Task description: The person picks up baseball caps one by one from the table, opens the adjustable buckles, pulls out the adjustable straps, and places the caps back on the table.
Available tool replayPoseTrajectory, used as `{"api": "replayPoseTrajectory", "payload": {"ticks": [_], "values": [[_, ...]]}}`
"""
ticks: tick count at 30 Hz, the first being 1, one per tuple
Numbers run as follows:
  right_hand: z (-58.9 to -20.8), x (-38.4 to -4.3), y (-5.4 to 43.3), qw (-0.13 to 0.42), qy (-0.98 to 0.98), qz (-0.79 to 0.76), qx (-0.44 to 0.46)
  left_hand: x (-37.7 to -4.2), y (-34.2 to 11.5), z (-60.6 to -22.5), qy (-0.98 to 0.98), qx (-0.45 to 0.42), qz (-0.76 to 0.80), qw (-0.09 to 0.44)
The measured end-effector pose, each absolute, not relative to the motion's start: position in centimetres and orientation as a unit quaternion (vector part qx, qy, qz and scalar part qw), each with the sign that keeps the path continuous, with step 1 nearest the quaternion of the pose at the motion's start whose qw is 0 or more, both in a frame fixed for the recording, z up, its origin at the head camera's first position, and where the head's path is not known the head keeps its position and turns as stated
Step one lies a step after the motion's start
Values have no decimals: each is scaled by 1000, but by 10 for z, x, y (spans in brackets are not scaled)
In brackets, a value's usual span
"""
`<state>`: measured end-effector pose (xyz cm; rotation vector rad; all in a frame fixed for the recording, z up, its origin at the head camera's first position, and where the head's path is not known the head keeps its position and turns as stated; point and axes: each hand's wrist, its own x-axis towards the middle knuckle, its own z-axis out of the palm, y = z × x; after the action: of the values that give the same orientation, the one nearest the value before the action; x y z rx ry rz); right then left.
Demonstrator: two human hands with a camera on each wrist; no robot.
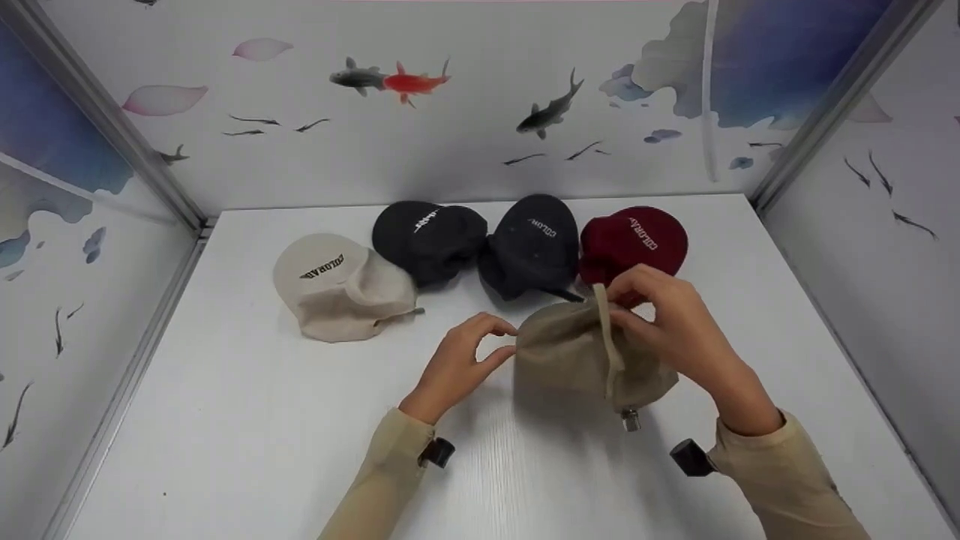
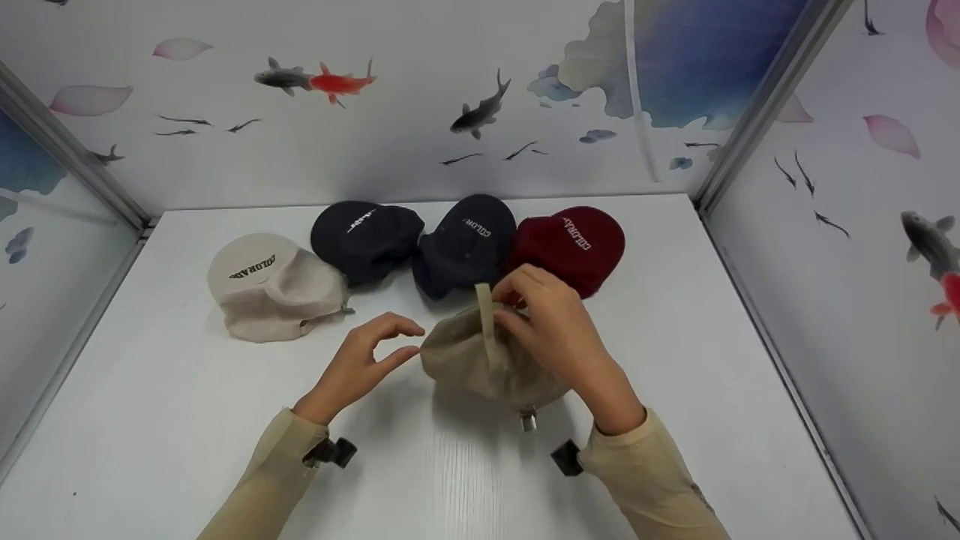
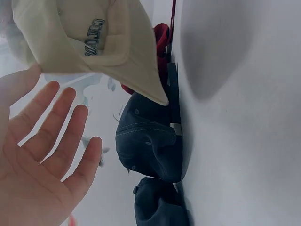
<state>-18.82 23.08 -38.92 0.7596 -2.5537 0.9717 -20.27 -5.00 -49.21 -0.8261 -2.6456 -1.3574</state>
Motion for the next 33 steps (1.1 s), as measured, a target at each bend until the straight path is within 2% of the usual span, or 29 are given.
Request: {"api": "replayPoseTrajectory", "payload": {"ticks": [12, 21, 26, 33], "values": [[-355, -192, 283, 238, -896, 312, 208, -203, -55, -495, -863, -256, -434, 26], [-362, -198, 333, 292, -914, 262, 103, -204, -56, -496, -865, -253, -432, 25], [-383, -204, 358, 273, -935, 217, 60, -205, -56, -497, -864, -256, -433, 31], [-418, -207, 385, 194, -962, 193, 23, -209, -54, -496, -867, -257, -425, 26]]}}
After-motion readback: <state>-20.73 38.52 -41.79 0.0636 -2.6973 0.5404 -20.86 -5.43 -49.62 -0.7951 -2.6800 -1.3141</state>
